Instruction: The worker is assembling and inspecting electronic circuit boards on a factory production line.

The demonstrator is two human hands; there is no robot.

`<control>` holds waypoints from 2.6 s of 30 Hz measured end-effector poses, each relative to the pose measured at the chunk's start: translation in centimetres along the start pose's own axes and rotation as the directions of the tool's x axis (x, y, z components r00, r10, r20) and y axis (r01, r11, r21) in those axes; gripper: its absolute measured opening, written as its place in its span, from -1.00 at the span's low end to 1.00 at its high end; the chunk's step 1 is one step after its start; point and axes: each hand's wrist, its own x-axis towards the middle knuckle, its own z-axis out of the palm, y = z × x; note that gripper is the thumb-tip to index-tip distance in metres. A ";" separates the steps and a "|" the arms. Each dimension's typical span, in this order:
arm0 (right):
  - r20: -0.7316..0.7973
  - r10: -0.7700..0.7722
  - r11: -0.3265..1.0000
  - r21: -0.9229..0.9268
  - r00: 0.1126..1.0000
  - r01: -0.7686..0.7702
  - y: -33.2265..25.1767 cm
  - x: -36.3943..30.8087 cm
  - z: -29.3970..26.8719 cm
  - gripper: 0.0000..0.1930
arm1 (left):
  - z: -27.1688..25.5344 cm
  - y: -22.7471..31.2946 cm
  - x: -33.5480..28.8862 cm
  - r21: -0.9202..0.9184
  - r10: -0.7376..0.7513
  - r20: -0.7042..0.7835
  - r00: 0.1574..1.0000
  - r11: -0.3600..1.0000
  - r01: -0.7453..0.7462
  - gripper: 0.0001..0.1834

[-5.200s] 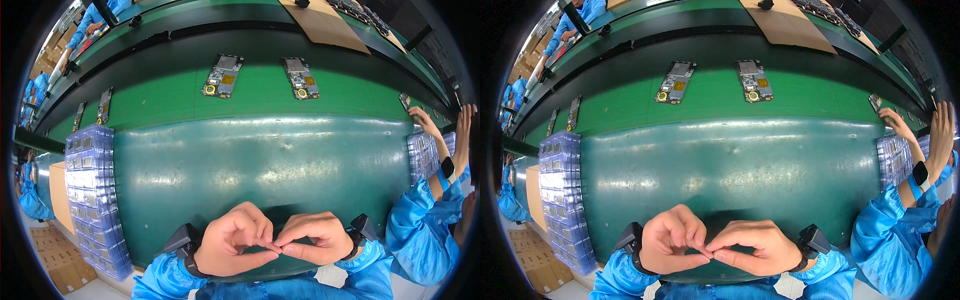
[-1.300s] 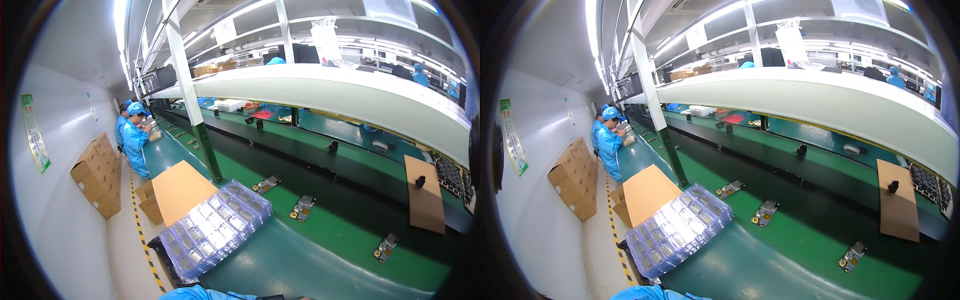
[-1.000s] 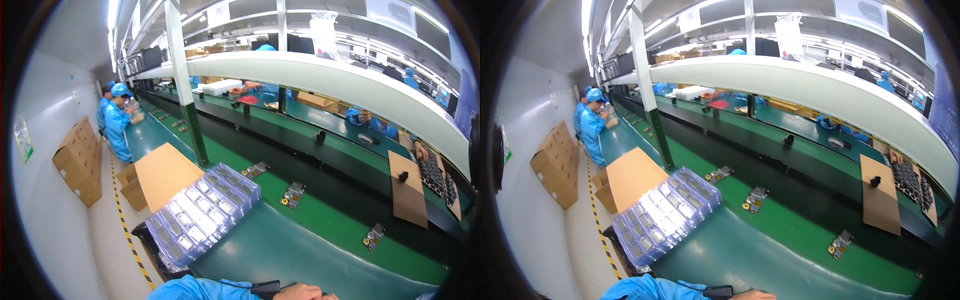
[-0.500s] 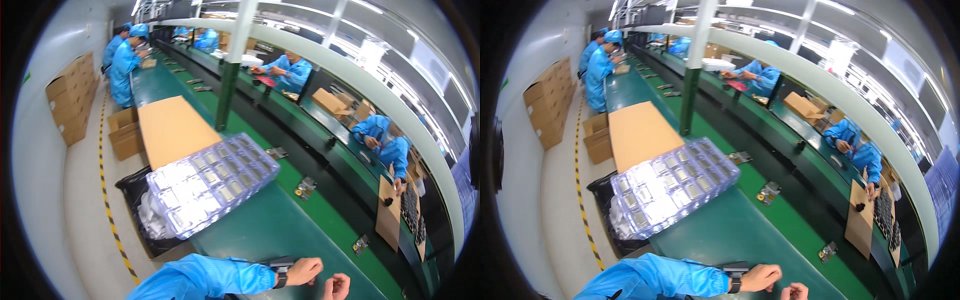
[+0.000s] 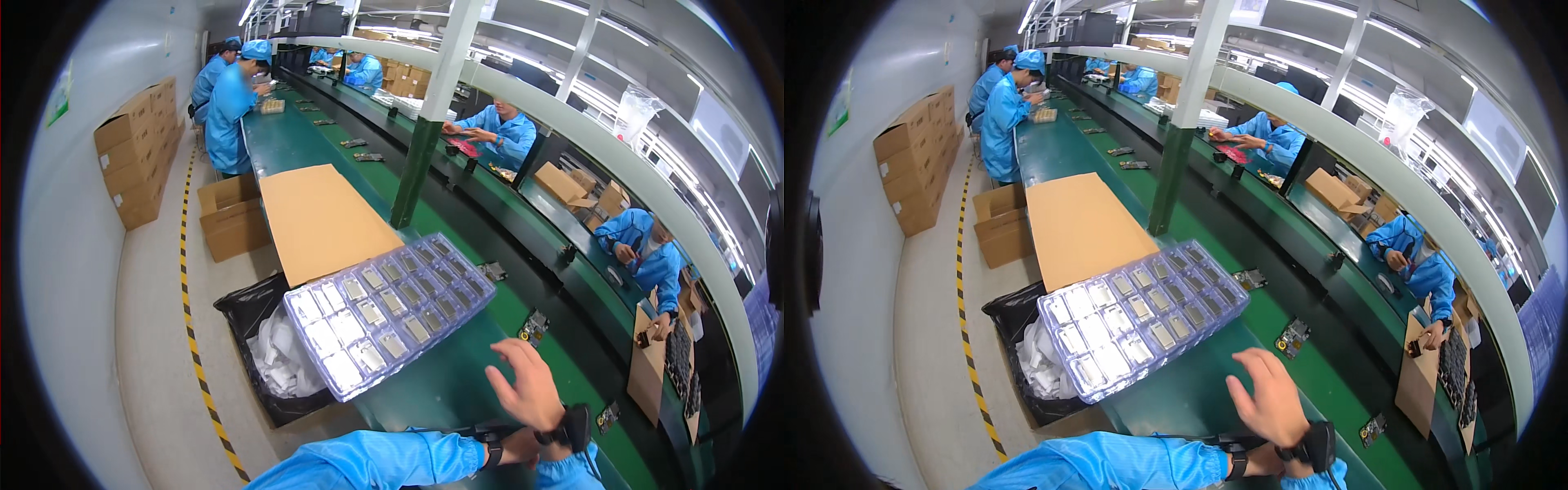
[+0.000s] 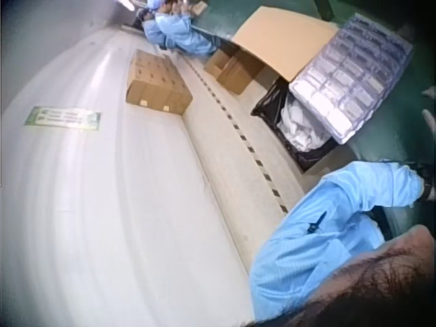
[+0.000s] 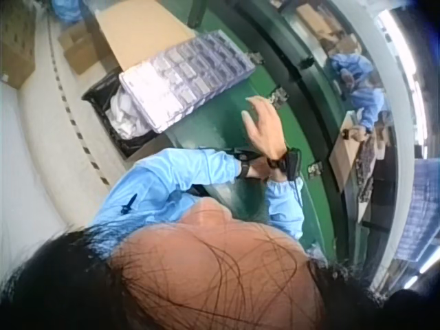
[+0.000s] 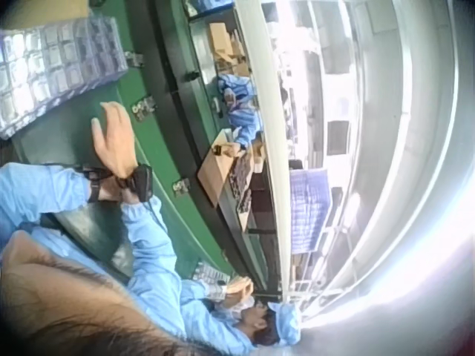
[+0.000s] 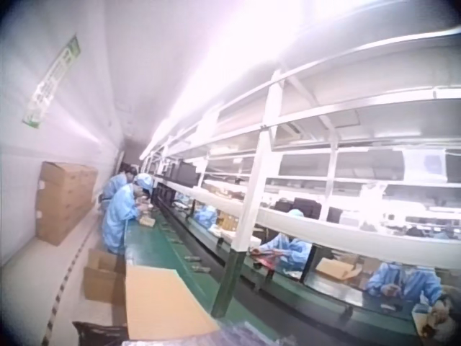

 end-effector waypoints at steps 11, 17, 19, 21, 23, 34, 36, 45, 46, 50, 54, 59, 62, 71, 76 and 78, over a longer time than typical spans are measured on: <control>-0.162 0.226 0.974 0.007 0.961 -0.228 9.9 9.5 7.0 -0.59 | -3.6 -5.7 1.4 -0.015 0.335 0.047 0.941 0.942 -0.335 -0.42; -0.418 0.146 0.977 -0.079 0.896 -0.196 10.8 11.7 10.1 -0.82 | -3.2 -6.3 0.9 -0.810 0.002 0.058 0.998 0.585 0.046 -0.41; -0.435 0.146 0.966 -0.131 0.889 -0.222 11.1 11.4 9.4 -0.79 | -2.7 -6.8 1.9 -0.892 0.000 0.121 0.993 0.438 0.109 -0.41; -0.437 0.129 0.966 -0.148 0.890 -0.212 10.8 11.4 9.7 -0.80 | -2.0 -6.7 1.8 -0.940 0.007 0.125 0.992 0.320 0.116 -0.40; -0.345 0.154 0.973 -0.111 0.926 -0.203 10.7 12.1 10.1 -0.81 | -3.0 -7.1 1.5 -0.969 0.025 0.093 0.995 0.232 0.084 -0.40; -0.259 0.510 0.857 0.226 0.820 -0.462 12.9 14.1 9.5 -0.85 | -6.4 0.2 1.4 -0.952 0.239 0.303 0.922 0.128 0.279 -0.38; -0.303 0.557 0.824 0.321 0.774 -0.467 12.4 13.2 8.0 -0.84 | -7.0 -1.7 1.2 -0.927 0.105 0.308 0.946 0.256 0.274 -0.41; -0.311 0.702 0.676 0.573 0.640 -0.463 18.2 -10.8 0.0 -0.81 | -4.8 3.1 2.4 0.372 0.240 -0.479 0.844 0.927 -0.052 -0.44; -0.256 0.739 0.627 0.597 0.623 -0.500 18.1 -14.0 -0.4 -0.81 | -5.5 2.4 2.6 0.349 0.223 -0.512 0.829 0.936 -0.036 -0.43; -0.056 0.805 0.420 0.757 0.591 -0.501 16.2 -23.7 -1.3 -0.77 | -5.0 2.4 2.6 0.503 0.263 -0.474 0.840 0.864 0.013 -0.43; -0.465 0.617 0.787 0.344 0.634 -0.513 13.1 -26.4 -0.7 -0.73 | -5.6 1.9 4.9 0.670 0.385 -0.395 0.834 0.742 -0.025 -0.38; -0.511 0.420 0.875 0.007 0.750 -0.485 12.5 -26.9 -0.5 -0.52 | -6.4 2.2 10.8 0.917 0.563 -0.263 0.784 0.399 0.021 -0.30; -0.489 0.427 0.833 -0.114 0.761 -0.541 13.5 -27.3 0.5 -0.56 | -6.8 0.9 11.8 0.979 0.621 -0.179 0.763 0.190 0.075 -0.27; -0.463 0.494 0.835 0.016 0.736 -0.550 13.6 -27.3 0.8 -0.72 | -6.0 3.3 14.2 0.855 0.256 -0.511 0.821 0.055 0.515 -0.11; -0.459 0.493 0.834 0.006 0.740 -0.552 13.7 -27.2 0.9 -0.74 | -7.3 1.6 14.5 0.865 0.380 -0.485 0.788 0.078 0.496 -0.22; -0.441 0.491 0.840 0.010 0.752 -0.542 13.7 -27.2 0.7 -0.75 | -7.7 1.5 14.5 0.866 0.340 -0.492 0.802 0.096 0.490 -0.29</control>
